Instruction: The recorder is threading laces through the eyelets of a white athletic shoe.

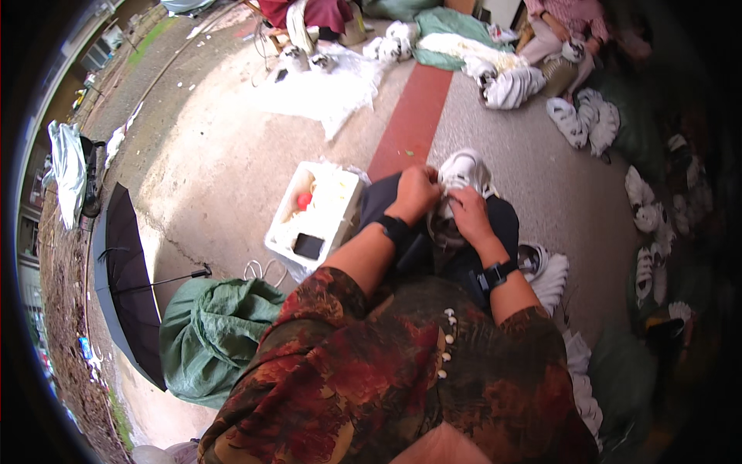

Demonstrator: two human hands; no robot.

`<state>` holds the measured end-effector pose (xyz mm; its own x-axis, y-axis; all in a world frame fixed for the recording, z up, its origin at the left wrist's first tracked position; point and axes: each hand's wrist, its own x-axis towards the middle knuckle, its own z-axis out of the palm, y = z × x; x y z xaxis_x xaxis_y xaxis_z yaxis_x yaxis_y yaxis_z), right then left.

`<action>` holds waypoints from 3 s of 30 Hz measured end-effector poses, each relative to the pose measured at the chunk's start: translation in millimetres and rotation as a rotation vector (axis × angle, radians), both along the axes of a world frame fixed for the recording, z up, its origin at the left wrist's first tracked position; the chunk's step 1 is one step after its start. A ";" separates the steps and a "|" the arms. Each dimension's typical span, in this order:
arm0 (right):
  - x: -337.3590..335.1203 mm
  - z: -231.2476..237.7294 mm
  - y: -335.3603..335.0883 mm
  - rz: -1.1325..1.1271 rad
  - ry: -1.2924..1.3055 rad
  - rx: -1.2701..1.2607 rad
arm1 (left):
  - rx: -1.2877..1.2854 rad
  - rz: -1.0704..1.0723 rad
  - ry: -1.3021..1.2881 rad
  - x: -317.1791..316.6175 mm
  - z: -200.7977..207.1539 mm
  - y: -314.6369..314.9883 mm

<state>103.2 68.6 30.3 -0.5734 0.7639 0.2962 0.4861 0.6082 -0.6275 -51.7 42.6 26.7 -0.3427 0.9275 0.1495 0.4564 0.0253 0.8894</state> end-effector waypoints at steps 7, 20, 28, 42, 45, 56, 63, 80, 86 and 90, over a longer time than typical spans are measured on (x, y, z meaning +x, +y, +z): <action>-4.6 7.0 -7.2 -0.030 -0.015 0.009 | -0.118 -0.072 0.331 9.7 19.4 -21.1; -20.4 10.8 -2.2 -0.015 -0.257 0.318 | -0.180 -0.184 0.116 -7.2 11.8 -13.4; 94.8 38.8 35.1 -0.323 -0.075 0.024 | -0.233 -0.168 0.081 -2.1 25.3 -18.9; 94.0 35.1 15.5 -0.027 1.099 -0.942 | 0.133 -0.443 0.926 6.2 50.0 -26.2; 155.2 20.9 16.7 -0.193 1.015 -0.892 | -0.012 -0.319 0.894 -56.2 62.9 -50.1; 147.4 23.1 -1.6 -0.212 -0.091 0.019 | -0.313 -0.074 0.626 -110.7 38.2 -90.5; 184.0 2.6 -2.4 -0.294 -0.216 0.054 | -0.379 0.038 0.621 -141.7 33.4 -109.4; 224.7 3.7 3.6 -0.394 -0.353 0.268 | -0.492 0.049 0.473 -150.7 13.5 -127.1; 202.8 4.4 15.5 -0.638 0.603 -0.872 | -0.537 -0.120 -0.514 -109.1 26.8 -107.8; 109.2 17.9 0.8 -0.246 0.780 -0.994 | -0.425 -0.430 -0.753 -42.8 47.7 -75.0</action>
